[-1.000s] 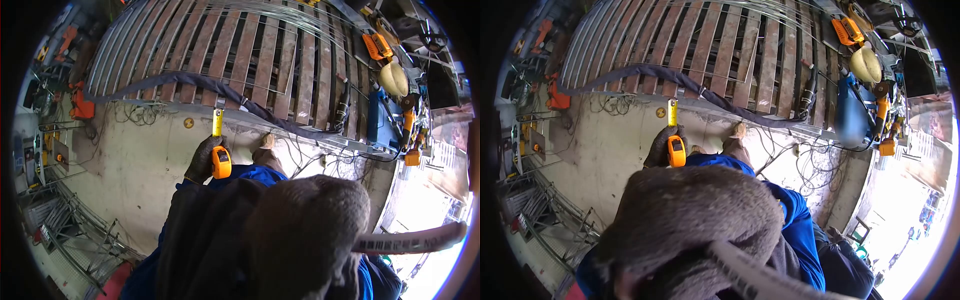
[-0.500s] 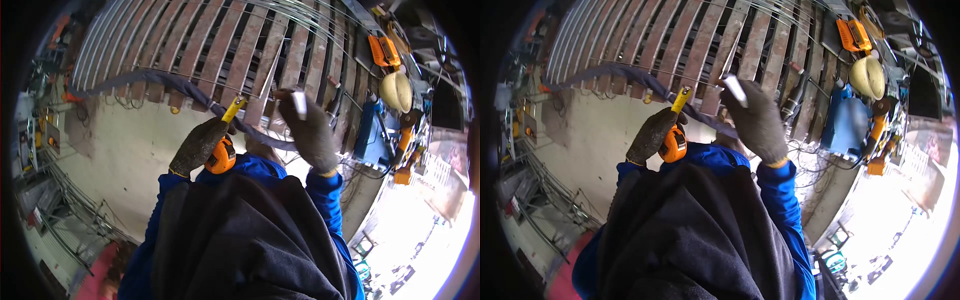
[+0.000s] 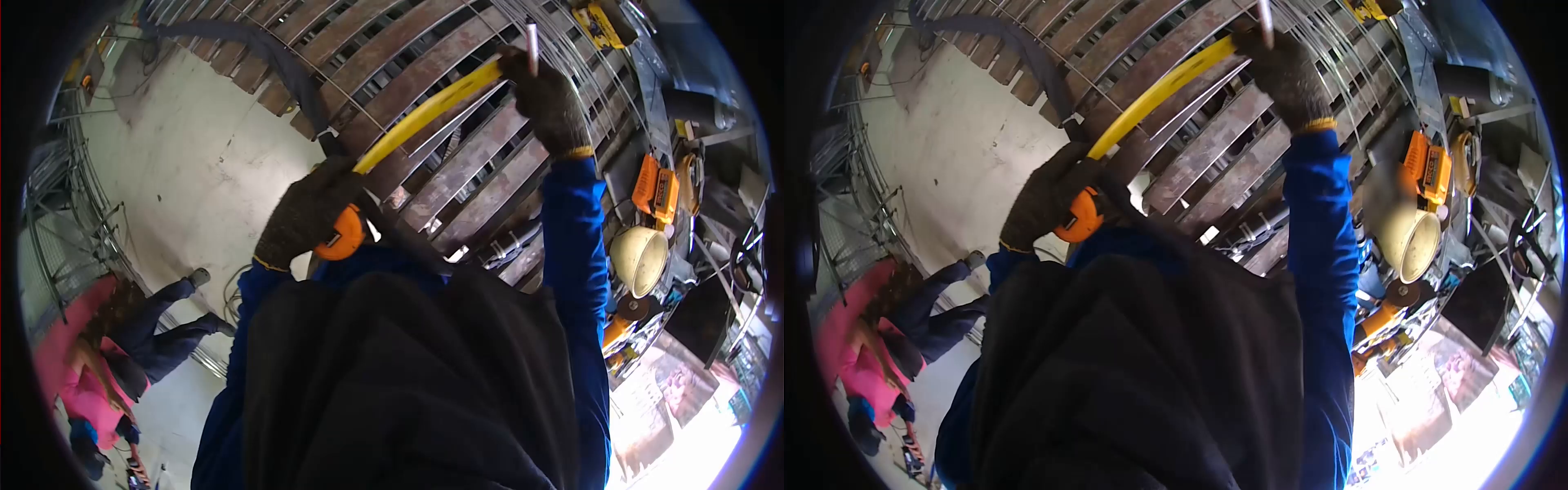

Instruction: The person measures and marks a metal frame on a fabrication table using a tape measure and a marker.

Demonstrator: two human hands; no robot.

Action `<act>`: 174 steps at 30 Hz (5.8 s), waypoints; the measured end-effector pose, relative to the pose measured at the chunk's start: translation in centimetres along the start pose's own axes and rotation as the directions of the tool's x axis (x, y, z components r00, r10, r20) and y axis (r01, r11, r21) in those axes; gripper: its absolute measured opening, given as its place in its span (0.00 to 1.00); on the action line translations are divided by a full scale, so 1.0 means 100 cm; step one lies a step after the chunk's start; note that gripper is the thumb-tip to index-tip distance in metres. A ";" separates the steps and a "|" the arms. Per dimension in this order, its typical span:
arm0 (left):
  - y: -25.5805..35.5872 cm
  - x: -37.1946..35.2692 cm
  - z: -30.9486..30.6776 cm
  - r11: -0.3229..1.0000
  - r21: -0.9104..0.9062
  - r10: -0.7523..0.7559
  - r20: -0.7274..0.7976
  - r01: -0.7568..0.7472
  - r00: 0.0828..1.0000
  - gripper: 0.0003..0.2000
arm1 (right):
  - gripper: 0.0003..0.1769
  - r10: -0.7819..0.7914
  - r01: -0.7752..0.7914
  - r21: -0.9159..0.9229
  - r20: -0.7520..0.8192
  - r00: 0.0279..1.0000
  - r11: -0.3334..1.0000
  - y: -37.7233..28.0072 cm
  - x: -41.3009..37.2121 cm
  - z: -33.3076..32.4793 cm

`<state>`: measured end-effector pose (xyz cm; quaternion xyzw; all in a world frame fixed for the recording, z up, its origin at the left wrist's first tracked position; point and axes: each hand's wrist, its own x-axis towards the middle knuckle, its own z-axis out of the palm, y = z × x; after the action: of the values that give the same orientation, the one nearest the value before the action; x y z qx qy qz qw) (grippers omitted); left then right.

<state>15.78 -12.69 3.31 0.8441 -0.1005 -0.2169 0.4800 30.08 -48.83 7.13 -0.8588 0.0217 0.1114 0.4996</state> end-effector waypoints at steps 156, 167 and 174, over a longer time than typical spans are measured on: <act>-0.002 0.045 0.041 0.691 0.704 0.014 0.213 -0.163 0.977 0.17 | 0.23 -0.137 0.100 -0.213 -0.167 0.976 0.972 0.073 0.004 -0.147; 0.009 0.049 0.041 0.682 0.721 -0.041 0.205 -0.122 0.978 0.16 | 0.24 -0.091 0.109 0.100 -0.168 0.982 0.989 0.069 -0.016 -0.150; -0.014 0.043 0.040 0.719 0.652 0.157 0.187 -0.242 0.970 0.16 | 0.23 -0.079 0.112 0.243 -0.139 0.987 0.964 0.081 -0.012 -0.144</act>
<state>17.66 -16.61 -0.83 0.9296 -0.2903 -0.1628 0.1582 30.14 -65.40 7.30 -0.7944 0.0260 0.0283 0.6062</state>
